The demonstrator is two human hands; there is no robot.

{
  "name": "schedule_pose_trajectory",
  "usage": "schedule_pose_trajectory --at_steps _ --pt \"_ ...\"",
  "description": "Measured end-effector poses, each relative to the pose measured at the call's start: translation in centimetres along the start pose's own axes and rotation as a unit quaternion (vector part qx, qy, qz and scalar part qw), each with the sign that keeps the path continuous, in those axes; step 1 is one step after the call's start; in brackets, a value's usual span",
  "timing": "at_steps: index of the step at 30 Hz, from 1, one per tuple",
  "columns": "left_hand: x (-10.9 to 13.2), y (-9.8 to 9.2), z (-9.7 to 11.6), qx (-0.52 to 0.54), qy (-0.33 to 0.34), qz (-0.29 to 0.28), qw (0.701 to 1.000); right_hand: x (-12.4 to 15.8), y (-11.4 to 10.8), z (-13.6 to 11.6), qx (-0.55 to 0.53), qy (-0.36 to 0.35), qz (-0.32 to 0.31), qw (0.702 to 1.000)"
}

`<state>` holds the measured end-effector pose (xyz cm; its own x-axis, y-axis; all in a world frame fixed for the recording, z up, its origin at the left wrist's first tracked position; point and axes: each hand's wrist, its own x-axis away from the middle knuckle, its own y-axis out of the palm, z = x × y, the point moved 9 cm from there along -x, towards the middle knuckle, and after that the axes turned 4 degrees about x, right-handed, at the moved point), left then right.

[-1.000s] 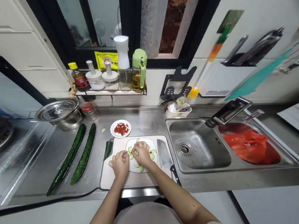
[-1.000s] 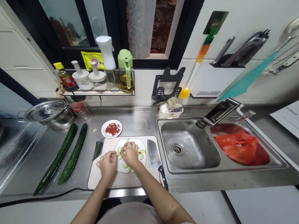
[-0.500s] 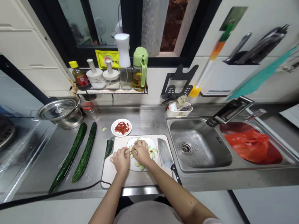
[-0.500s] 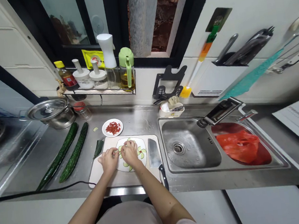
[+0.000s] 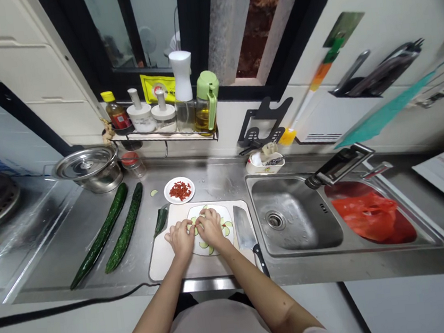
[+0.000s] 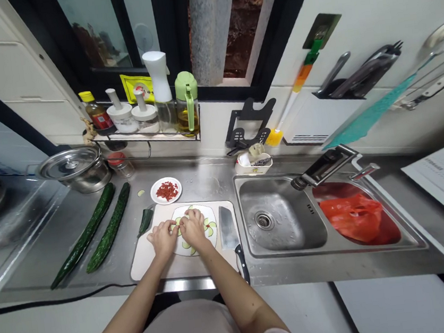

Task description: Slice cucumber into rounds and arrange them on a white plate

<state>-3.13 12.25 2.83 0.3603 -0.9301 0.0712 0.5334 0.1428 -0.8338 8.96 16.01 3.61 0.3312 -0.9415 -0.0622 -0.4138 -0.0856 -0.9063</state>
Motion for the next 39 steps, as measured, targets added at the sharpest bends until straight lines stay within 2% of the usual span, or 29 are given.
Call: schedule_pose_trajectory --at_steps 22,33,36,39 --pt "-0.3 -0.5 -0.1 0.005 -0.001 0.008 1.000 -0.3 -0.6 0.1 0.013 0.010 0.009 1.000" --pt "-0.3 -0.5 0.1 -0.004 -0.004 0.000 1.000 -0.4 0.0 0.1 0.024 0.011 -0.015 1.000" --pt "-0.2 -0.7 0.2 0.008 -0.008 -0.003 1.000 -0.4 -0.7 0.0 0.011 0.013 0.000 1.000" --pt "-0.1 -1.3 0.1 0.030 -0.021 0.007 0.999 -0.4 -2.5 0.4 -0.005 0.030 0.033 0.999"
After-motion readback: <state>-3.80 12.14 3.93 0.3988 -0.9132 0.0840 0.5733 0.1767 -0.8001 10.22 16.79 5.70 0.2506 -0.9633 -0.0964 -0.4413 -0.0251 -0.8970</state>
